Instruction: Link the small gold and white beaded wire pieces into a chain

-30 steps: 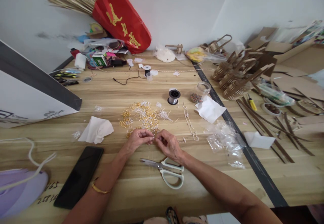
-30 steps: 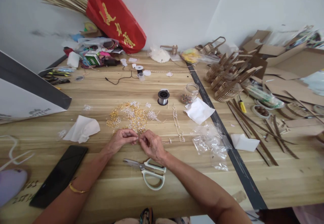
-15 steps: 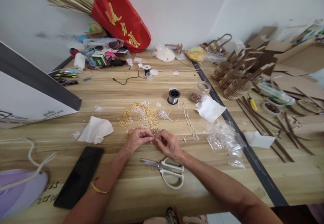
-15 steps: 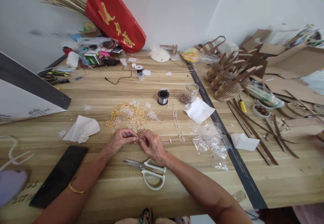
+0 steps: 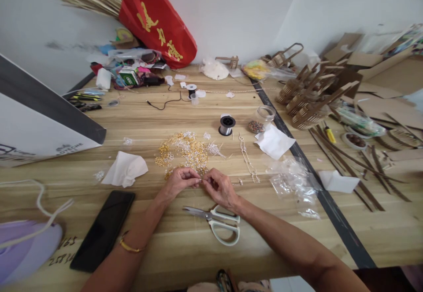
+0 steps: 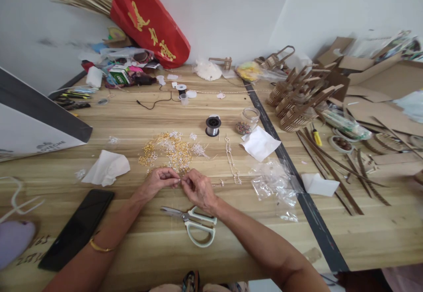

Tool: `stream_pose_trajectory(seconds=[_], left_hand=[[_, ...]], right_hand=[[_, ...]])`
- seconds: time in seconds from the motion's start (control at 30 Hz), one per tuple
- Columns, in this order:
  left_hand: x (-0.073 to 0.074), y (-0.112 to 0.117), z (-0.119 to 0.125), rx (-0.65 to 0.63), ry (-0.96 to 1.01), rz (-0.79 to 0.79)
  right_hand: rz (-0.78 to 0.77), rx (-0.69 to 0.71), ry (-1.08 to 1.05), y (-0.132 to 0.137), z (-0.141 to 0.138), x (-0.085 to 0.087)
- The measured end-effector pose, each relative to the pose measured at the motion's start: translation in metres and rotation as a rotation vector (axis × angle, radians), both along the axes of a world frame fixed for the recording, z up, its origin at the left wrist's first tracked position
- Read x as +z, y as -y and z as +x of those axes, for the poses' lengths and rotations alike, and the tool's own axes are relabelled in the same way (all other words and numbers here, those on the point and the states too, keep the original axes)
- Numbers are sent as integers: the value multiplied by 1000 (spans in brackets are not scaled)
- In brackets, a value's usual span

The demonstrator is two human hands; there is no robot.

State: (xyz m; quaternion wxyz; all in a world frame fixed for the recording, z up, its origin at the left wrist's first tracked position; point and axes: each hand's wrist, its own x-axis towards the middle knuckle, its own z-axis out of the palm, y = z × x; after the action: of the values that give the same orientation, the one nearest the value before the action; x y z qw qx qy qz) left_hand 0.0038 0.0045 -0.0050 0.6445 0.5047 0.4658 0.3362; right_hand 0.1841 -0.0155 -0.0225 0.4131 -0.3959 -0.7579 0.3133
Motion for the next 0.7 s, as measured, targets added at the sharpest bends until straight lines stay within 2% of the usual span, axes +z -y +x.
stream_pose_trajectory(seconds=[0.7], left_hand=[[-2, 0, 0, -1, 1, 9]], right_hand=[[-6, 9, 8, 1, 0, 1]])
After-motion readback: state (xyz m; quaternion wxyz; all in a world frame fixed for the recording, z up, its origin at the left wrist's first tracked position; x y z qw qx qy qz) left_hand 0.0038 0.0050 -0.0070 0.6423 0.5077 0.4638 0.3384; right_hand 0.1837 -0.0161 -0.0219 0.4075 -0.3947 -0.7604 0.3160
